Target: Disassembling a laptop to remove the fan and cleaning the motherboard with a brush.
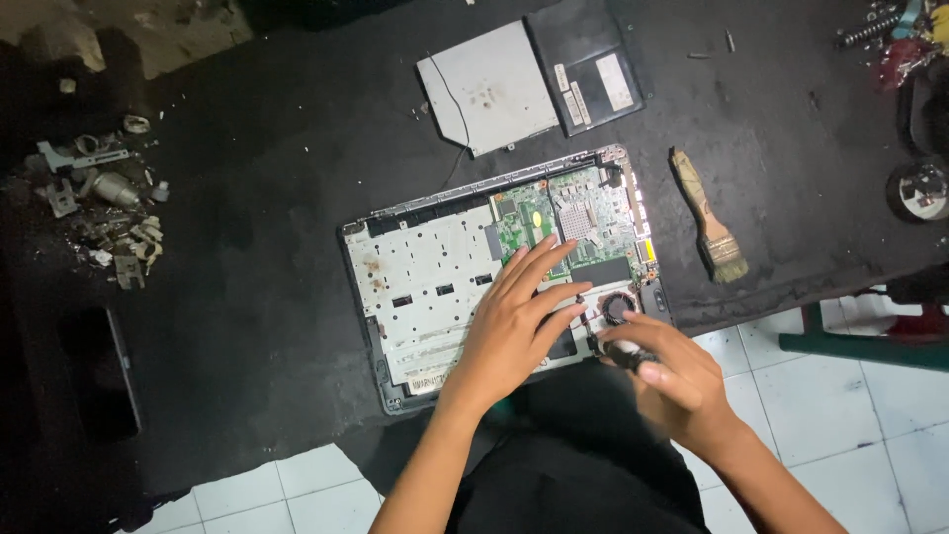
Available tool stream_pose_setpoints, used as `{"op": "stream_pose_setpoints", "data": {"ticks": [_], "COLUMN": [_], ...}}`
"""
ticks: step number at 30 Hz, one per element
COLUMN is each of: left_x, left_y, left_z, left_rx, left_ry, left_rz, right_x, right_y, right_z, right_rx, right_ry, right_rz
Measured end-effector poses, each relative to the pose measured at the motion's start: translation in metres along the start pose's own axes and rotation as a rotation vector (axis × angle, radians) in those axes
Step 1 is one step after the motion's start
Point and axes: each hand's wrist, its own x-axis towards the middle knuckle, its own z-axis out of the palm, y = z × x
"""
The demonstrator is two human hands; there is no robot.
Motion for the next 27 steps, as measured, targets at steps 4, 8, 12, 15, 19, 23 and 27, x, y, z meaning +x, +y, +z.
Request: {"op": "stream_pose_setpoints", "data": {"ticks": [4, 8, 12, 15, 19, 23, 27], "left_x": [-0.001, 0.002, 0.001, 0.001, 0.001, 0.002, 0.002], "left_y": [0.001, 0.000, 0.000, 0.001, 0.001, 0.002, -0.002], "left_z": [0.000, -0.001, 0.001, 0.000, 0.000, -0.001, 0.002], "left_rx": [-0.009, -0.005, -0.007, -0.016, -0.018, -0.018, -0.009], "left_ry": [-0.006, 0.000, -0.010, -0.011, -0.003, -0.004, -0.002], "left_rz": [-0.007, 0.003, -0.010, -0.013, 0.006, 0.001, 0.003], "right_x": [-0.004, -0.014, -0.018, -0.012, -0.013, -0.018, -0.016], "right_y": [0.006, 0.012, 0.009, 0.004, 0.007, 0.011, 0.006], "right_z": [0.002, 0.011, 0.017, 0.013, 0.013, 0.013, 0.007], "right_rx": [0.124, -0.046, -0.060, 0.024, 0.050, -0.069, -0.082], "right_ry": [-0.001, 0.052, 0.129, 0.084, 0.077, 0.140, 0.117], "right_rz": [-0.007, 0.013, 0.037, 0.034, 0.025, 0.035, 0.060]}}
